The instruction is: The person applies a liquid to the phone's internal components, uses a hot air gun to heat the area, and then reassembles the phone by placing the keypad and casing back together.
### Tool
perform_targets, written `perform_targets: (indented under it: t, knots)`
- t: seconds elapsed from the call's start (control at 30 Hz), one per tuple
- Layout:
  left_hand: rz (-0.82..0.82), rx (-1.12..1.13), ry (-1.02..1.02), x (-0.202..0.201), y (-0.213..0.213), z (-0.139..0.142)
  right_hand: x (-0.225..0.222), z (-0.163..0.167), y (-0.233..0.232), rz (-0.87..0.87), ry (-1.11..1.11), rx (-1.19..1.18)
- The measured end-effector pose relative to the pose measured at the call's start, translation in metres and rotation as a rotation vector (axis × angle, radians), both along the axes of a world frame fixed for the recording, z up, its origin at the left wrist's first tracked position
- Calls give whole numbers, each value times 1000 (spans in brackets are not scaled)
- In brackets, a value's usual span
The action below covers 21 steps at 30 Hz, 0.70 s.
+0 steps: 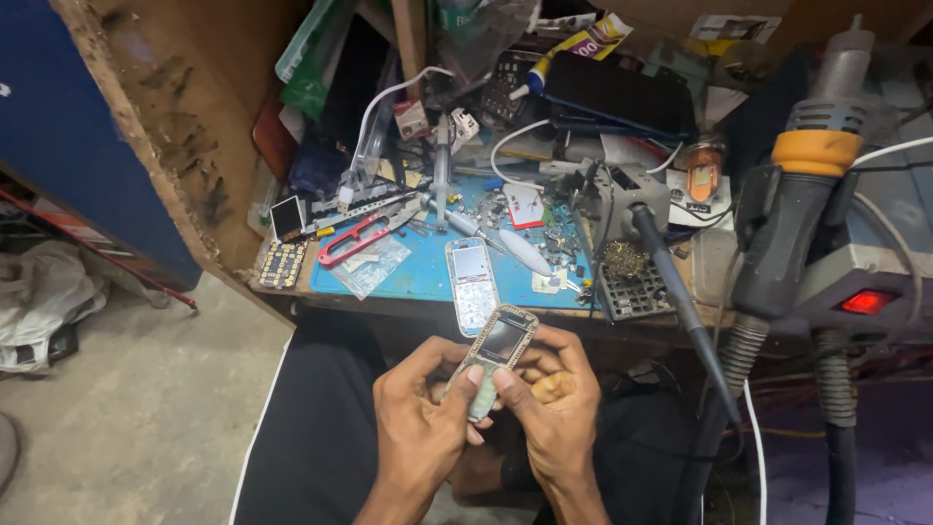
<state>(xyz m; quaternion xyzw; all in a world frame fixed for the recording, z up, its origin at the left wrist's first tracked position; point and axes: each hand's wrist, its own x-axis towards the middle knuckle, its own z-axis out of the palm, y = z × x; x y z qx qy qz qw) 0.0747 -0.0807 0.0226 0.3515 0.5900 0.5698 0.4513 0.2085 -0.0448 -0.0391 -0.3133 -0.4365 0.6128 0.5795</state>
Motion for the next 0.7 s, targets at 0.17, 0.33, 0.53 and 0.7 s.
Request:
perform_targets:
  t: [0.17,0.33,0.53,0.7]
  knots:
    - [-11,-21,58,1,-1,1,0,-2,-2,-15,-5,18]
    - [-55,89,104,-1,-2,-5,1,-2,-1,-28,46,23]
    - [-141,-6,-209,-4,0,-13,4,1,2,-14,183,-23]
    - [-125,-14,-104,-9,-1,-18,4,-4,2,17,229,24]
